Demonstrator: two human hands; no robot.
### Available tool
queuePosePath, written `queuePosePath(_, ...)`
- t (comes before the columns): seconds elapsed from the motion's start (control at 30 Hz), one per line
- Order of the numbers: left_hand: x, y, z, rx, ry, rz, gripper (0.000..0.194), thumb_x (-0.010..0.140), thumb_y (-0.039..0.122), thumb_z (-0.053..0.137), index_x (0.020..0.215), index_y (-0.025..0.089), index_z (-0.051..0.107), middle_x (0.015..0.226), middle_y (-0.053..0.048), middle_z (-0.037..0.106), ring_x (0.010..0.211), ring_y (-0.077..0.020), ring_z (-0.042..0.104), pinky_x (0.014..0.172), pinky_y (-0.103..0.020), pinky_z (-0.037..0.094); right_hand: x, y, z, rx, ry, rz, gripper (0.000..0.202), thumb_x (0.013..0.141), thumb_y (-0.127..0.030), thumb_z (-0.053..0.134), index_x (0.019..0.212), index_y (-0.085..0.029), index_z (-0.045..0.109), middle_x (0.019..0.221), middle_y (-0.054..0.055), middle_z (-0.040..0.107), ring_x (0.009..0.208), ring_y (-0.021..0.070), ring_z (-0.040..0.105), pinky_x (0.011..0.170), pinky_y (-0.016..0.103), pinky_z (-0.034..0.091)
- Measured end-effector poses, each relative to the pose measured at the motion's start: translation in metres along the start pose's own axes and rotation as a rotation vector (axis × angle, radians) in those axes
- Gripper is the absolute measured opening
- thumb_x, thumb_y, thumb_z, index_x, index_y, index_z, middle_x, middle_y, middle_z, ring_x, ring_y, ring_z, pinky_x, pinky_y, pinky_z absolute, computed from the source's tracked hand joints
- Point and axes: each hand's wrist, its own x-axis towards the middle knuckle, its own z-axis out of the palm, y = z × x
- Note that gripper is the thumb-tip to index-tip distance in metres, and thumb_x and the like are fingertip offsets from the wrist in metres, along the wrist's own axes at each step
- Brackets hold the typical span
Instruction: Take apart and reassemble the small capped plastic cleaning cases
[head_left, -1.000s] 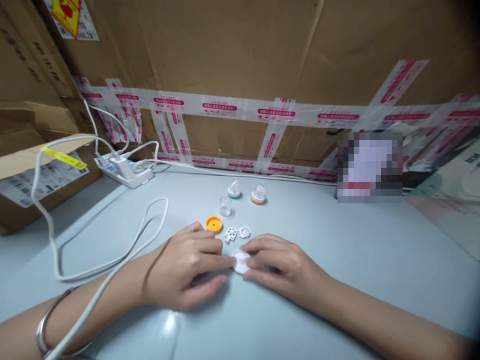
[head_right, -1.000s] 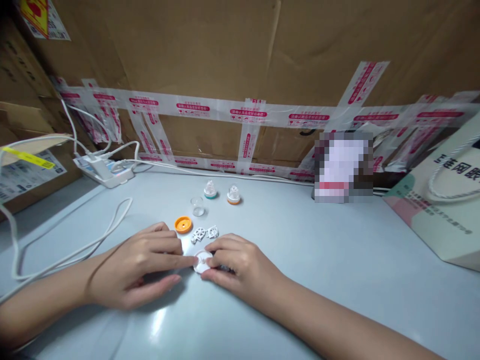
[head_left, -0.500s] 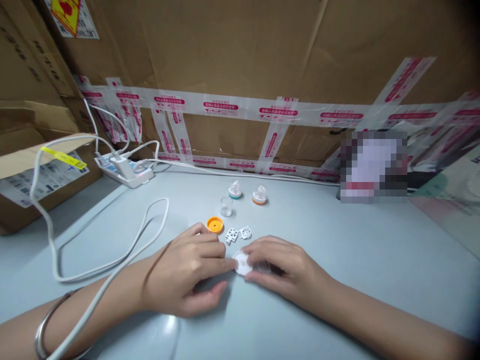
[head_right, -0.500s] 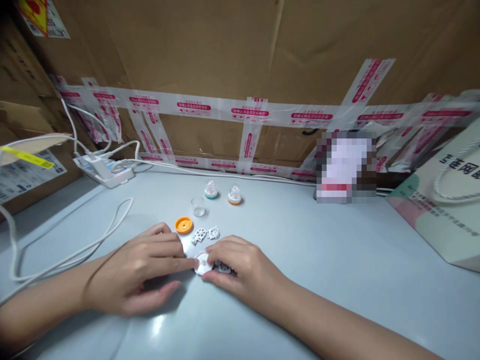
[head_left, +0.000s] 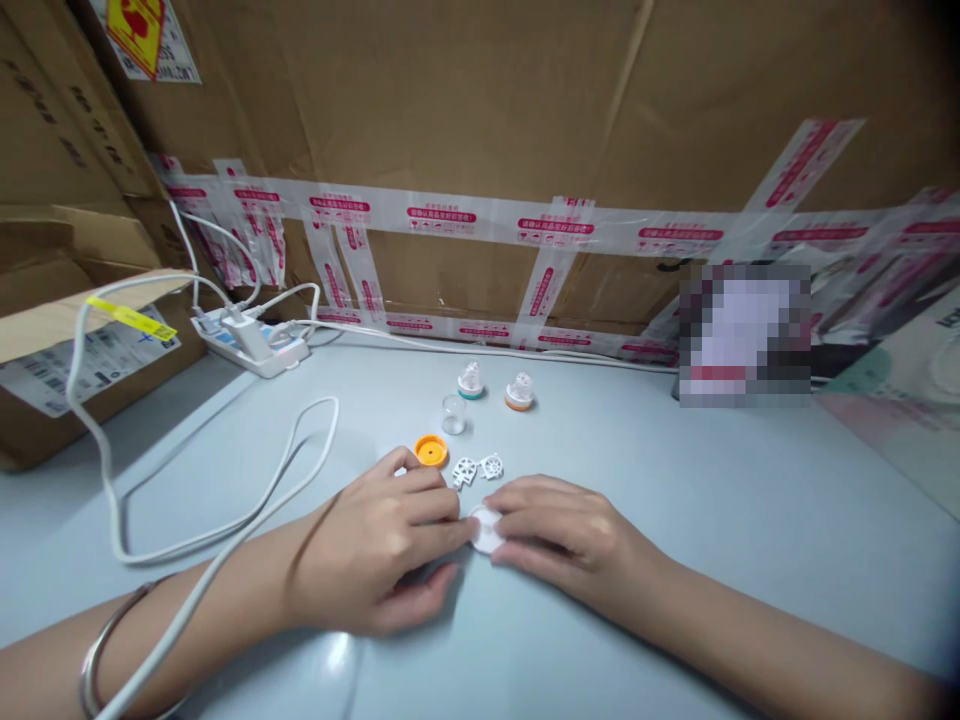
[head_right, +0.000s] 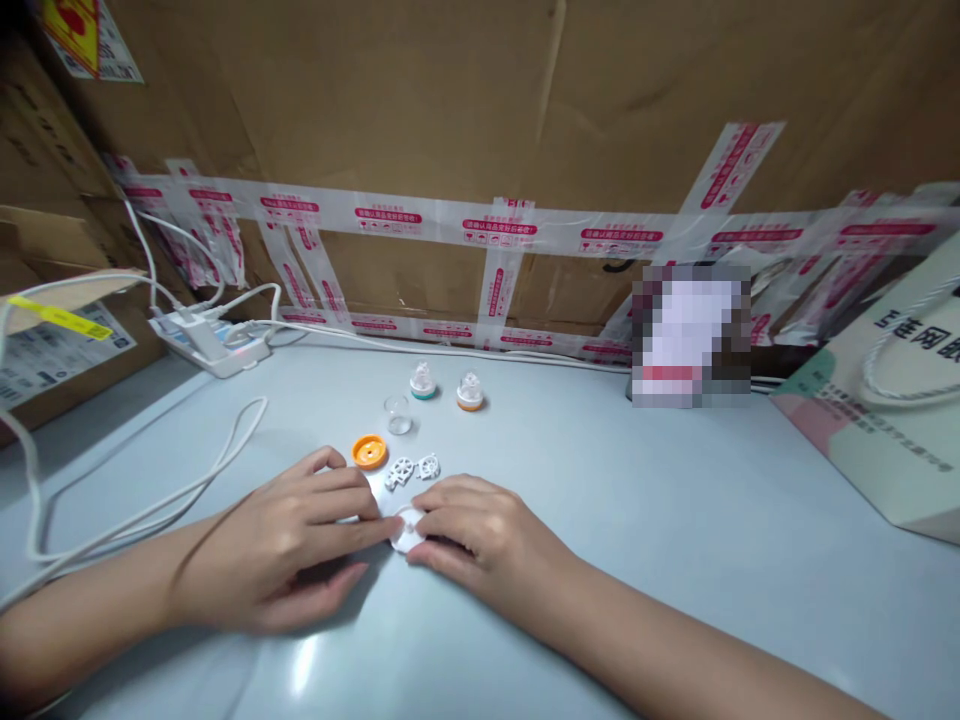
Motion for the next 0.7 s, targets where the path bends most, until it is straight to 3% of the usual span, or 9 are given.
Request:
queuePosePath(0.43, -0.001, -0.002, 0.002, -0.158, 0.057, -0.060, 0.029, 0.084, 0.020, 0.049, 0.111, 0.021, 0.058, 0.086, -0.005, 0.063, 0.080, -0.0180, 0.055, 0.075, -0.034, 0.033, -0.001, -0.002, -0.002, 0.087, -0.046, 0.155, 0.014, 0.077, -0.020, 0.068, 0.090, -0.017, 0.065, 0.094, 0.007, 0.072, 0.092, 0.0167, 0.065, 0.082, 0.029, 0.052)
queuePosePath(0.7, -0.002, -0.017, -0.001, -0.100, 0.321, -0.172, 0.021, 0.086, 0.016, 0.047, 0.100, 0.018, 0.063, 0.087, -0.007, 0.065, 0.079, -0.0170, 0.056, 0.071, -0.031, 0.038, 0.000, -0.004, -0.004, 0.089, -0.060, 0.245, 0.024, 0.076, -0.022, 0.069, 0.099, -0.019, 0.064, 0.093, 0.006, 0.071, 0.088, 0.0171, 0.064, 0.080, 0.029, 0.052)
